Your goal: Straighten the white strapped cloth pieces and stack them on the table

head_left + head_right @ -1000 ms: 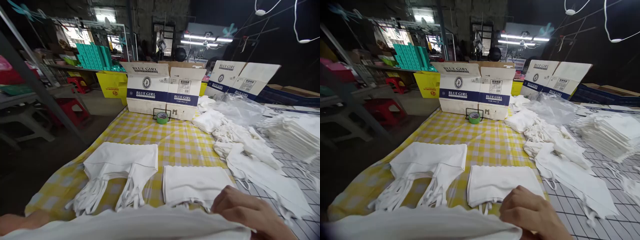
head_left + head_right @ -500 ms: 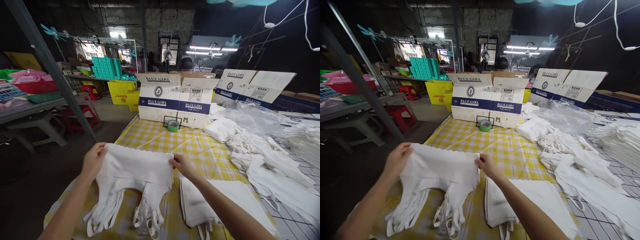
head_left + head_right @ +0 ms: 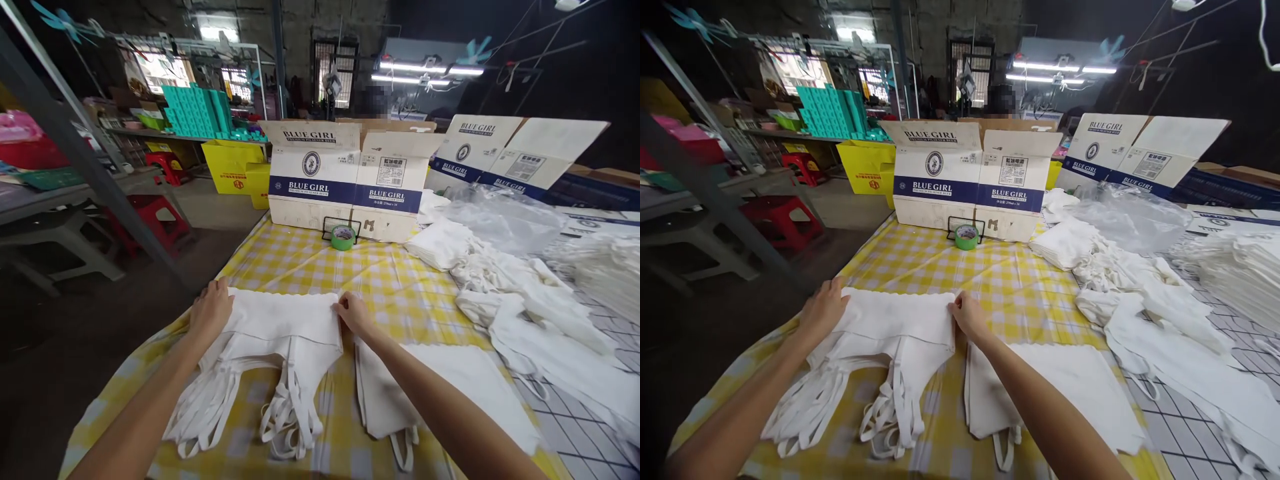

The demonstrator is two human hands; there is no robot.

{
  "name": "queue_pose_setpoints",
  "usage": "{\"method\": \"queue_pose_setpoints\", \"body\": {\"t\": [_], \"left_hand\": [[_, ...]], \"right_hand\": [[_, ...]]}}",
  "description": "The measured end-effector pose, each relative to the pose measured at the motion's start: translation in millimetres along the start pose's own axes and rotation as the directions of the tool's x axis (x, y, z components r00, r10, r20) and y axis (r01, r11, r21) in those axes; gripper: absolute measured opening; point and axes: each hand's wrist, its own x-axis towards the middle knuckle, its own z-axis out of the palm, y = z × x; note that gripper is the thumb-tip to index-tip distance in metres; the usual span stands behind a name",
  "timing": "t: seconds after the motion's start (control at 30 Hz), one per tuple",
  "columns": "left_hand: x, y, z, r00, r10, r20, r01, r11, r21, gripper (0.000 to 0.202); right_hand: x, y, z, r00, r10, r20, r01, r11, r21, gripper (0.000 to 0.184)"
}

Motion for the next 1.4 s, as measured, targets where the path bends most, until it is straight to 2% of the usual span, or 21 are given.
{"method": "queue_pose_setpoints", "body": {"t": [0.07,0.1,0.2,0.27,0.33,0.43,0.53,0.6,0.67,0.8,0.9,1.0,1.13,1.33,1.4], "left_hand": [[-13.2,17.1,-15.3,0.996,0.06,-0.071,-0.052,0.993,0.105,0.046],[-22.0,27.3,-23.8,0.99,0.098,-0.104,-0.087,0.991,0.103,0.047],[-59.8,65.7,-46.6,0.978,0.173,-0.119,-0.19,0.97,-0.151,0.048],[-92.9,97.8,-55.0,0.982,0.189,-0.013,-0.18,0.912,-0.368,0.043],[-125.9,133.6,-55.9,0.967,0.202,0.154,-0.107,0.875,-0.473,0.036],[-160.4,187.3,-44.9,0.911,0.214,0.352,-0.039,0.895,-0.444,0.025],[-171.0,230.2,-27.7,0.874,0.171,0.454,-0.027,0.952,-0.306,0.024],[-169.8,248.6,-16.9,0.875,0.15,0.46,-0.057,0.976,-0.209,0.029],[-166.6,258.0,-8.2,0.884,0.139,0.447,-0.087,0.987,-0.135,0.033],[-162.5,259.0,1.7,0.875,0.154,0.458,-0.073,0.979,-0.19,0.032],[-163.7,257.9,4.9,0.882,0.171,0.439,-0.061,0.965,-0.253,0.027],[-166.7,261.0,9.1,0.907,0.169,0.386,-0.068,0.963,-0.262,0.019],[-168.3,265.9,14.2,0.915,0.125,0.383,-0.022,0.965,-0.262,0.014],[-169.3,271.3,8.9,0.948,0.095,0.305,-0.013,0.965,-0.261,0.023],[-170.4,273.7,6.6,0.951,0.099,0.294,-0.024,0.968,-0.249,0.022]], "right_hand": [[-9.3,8.3,-20.2,1.0,-0.01,-0.012,0.01,1.0,0.013,0.011],[-14.8,14.6,-34.3,1.0,-0.021,-0.023,0.022,1.0,0.022,0.013],[-33.6,44.1,-87.6,0.995,-0.032,-0.09,0.035,0.999,0.032,0.02],[-48.3,73.5,-126.6,0.986,0.014,-0.167,-0.013,1.0,0.007,0.024],[-65.2,109.2,-163.0,0.961,0.079,-0.266,-0.094,0.995,-0.042,0.029],[-93.9,164.3,-205.4,0.905,0.175,-0.388,-0.244,0.96,-0.138,0.033],[-120.7,203.4,-228.3,0.881,0.229,-0.414,-0.343,0.911,-0.227,0.033],[-133.2,215.7,-233.2,0.896,0.228,-0.382,-0.336,0.909,-0.245,0.032],[-140.1,219.1,-232.0,0.915,0.207,-0.347,-0.292,0.933,-0.212,0.031],[-143.0,216.0,-221.4,0.926,0.16,-0.341,-0.21,0.971,-0.113,0.028],[-142.3,214.2,-215.0,0.891,0.178,-0.418,-0.226,0.972,-0.069,0.03],[-141.5,213.0,-213.3,0.851,0.25,-0.462,-0.313,0.948,-0.065,0.037],[-141.9,211.3,-211.9,0.849,0.292,-0.44,-0.356,0.932,-0.07,0.029],[-148.7,213.2,-203.8,0.847,0.133,-0.515,-0.17,0.985,-0.025,0.021],[-150.0,213.5,-202.8,0.851,0.108,-0.514,-0.143,0.989,-0.028,0.021]]}}
